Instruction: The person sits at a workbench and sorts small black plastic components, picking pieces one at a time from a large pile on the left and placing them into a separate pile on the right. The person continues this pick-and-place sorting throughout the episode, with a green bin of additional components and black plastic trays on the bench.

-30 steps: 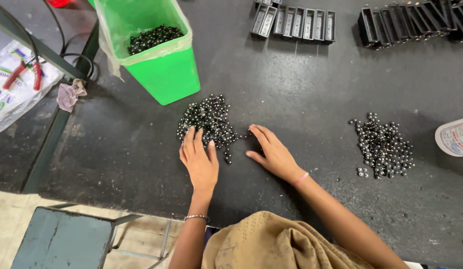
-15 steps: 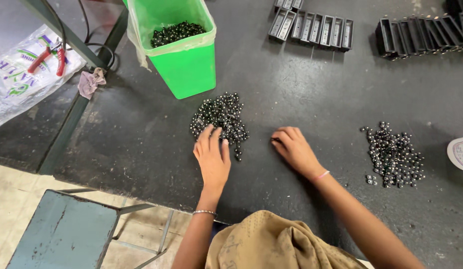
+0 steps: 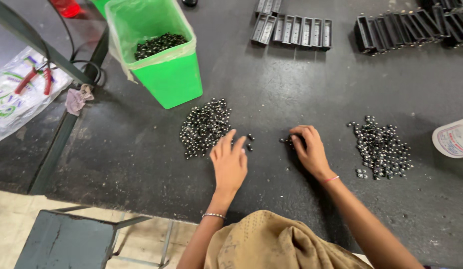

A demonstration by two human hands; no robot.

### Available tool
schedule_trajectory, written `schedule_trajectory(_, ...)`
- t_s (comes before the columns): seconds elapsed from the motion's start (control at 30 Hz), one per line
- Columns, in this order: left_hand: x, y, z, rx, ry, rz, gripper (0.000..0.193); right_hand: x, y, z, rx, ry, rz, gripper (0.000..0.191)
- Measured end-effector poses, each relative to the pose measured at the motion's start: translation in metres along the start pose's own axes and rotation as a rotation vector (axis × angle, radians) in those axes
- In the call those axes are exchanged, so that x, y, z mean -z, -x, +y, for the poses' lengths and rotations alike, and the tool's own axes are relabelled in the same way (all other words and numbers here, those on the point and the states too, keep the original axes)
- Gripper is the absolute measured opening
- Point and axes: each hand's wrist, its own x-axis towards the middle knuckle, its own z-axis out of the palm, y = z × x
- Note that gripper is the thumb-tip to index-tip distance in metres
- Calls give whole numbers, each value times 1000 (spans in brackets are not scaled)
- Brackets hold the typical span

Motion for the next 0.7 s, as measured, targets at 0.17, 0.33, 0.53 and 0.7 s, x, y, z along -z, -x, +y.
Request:
schedule_trajectory(0.17,-4,-6,5,48,-13,-6,36,-14,-10,-23,171,52,-110,21)
schedule_trajectory(0.33,-8,-9,8,-16,-36,-41,29,-45,-36,-46,355,85,-176,28)
schedule_trajectory(0.53,-9,-10,6,56,-3,53,27,-33,-22,-22,306,200,-138,20)
schedule_trajectory(0.7,-1,-6,-4,253,120,158,23,-6,-10,14,191,146,-116,13)
